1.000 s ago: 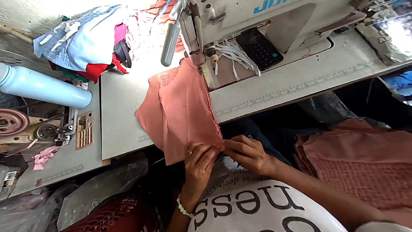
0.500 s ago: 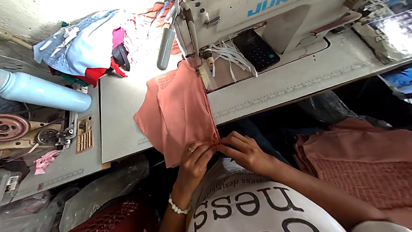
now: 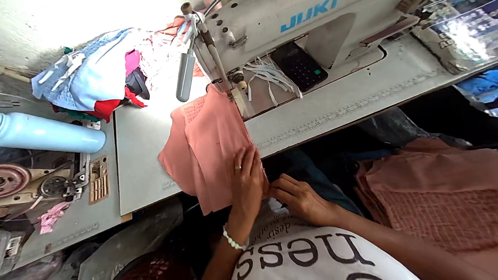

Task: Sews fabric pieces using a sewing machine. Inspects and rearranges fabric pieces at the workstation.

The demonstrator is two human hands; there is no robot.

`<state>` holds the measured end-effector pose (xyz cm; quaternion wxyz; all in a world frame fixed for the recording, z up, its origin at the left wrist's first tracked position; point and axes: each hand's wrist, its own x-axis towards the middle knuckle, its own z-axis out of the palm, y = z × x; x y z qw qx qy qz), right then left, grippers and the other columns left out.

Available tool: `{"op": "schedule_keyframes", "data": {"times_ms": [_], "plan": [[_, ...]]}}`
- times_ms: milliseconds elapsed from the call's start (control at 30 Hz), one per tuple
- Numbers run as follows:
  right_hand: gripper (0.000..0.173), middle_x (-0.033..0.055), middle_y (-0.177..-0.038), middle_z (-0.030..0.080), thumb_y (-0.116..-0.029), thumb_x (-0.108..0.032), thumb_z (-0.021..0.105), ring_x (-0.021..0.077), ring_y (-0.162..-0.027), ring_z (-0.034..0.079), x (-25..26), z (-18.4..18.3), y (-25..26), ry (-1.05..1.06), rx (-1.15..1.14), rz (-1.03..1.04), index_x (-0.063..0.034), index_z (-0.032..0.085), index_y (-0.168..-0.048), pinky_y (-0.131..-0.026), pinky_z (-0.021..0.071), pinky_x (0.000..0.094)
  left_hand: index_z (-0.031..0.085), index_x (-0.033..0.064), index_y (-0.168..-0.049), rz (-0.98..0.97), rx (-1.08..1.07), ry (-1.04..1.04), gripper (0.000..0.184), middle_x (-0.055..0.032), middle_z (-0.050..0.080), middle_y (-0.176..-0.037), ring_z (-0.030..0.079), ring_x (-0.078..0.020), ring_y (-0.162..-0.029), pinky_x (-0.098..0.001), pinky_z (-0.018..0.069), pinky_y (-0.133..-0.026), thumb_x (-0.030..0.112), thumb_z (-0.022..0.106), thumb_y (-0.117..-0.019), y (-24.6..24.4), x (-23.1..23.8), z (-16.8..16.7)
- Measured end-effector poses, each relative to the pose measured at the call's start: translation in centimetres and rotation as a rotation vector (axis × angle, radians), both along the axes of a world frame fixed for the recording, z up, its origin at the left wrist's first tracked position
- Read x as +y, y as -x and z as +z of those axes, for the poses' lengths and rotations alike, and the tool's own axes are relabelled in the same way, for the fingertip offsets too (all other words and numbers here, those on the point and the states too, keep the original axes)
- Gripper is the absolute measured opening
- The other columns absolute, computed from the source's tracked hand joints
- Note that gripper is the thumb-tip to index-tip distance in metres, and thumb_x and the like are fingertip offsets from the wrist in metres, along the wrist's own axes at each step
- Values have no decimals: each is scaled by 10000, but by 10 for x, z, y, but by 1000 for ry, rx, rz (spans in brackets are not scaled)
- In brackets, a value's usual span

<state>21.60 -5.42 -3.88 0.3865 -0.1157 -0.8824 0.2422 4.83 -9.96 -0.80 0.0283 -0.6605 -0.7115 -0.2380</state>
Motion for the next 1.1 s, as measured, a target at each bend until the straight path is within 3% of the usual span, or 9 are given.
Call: {"op": "schedule_keyframes", "data": {"times_ms": [167,300,400,533,633,700,833,1000,1100], "plan": [[140,91,-918,684,-969,-21,569,195,-848,641,6,-2,8,51,20,-16,-65,703,-964,-742,540,233,646,-103,-1274,57,-121,-43,361,-262,635,-1342,617,-403,-1260,-505,479,-1076,81,530,-986,2,-8,-3],[136,97,-915,679,-960,-23,585,210,-838,645,21,3,23,29,-7,-47,-60,715,-979,-710,547,251,714,-10,-1236,7,-89,-26,331,-207,653,-1340,606,-387,-1271,-515,479,-1065,100,543,-976,25,9,-6],[139,113,-928,674,-968,-25,587,230,-819,649,32,11,32,-16,-43,-70,-51,721,-994,-651,547,276,756,67,-1215,5,-117,-10,325,-214,639,-1351,579,-408,-1285,-521,474,-1055,181,557,-984,42,23,-2],[151,154,-994,685,-978,17,555,261,-760,641,48,21,46,-134,-103,-75,-20,700,-986,-565,523,312,740,9,-1201,-42,-142,-37,300,-197,670,-1296,627,-348,-1237,-467,509,-1028,142,577,-986,60,39,1],[160,154,-942,692,-981,27,536,266,-712,639,57,22,53,-187,-96,-102,-2,692,-969,-545,517,327,753,-22,-1079,-40,-80,-116,243,-175,722,-1190,676,-321,-1160,-452,523,-1011,113,587,-964,62,39,1],[156,152,-941,704,-987,13,544,263,-707,648,60,19,54,-184,-84,-129,4,700,-985,-561,530,326,775,43,-1088,-56,-55,-89,258,-137,734,-1179,668,-322,-1174,-526,488,-1043,210,603,-992,61,35,-2],[148,144,-955,722,-993,2,541,252,-716,674,57,11,52,-153,-83,-172,-7,688,-1006,-588,549,317,747,194,-1266,-67,-42,46,343,-149,643,-1371,547,-401,-1331,-634,405,-1075,345,577,-1008,65,31,-1],[150,145,-935,731,-977,0,549,256,-689,683,64,17,64,-158,-94,-224,-2,698,-965,-553,543,325,721,215,-1312,-150,-29,111,363,-72,613,-1448,484,-397,-1409,-718,271,-1133,356,527,-1040,81,43,1],[144,152,-930,736,-960,16,559,264,-700,699,76,18,74,-161,-99,-226,12,702,-943,-563,557,333,711,230,-1329,-167,8,122,371,-37,609,-1458,487,-370,-1415,-728,234,-1140,368,505,-1054,91,56,3]]}}
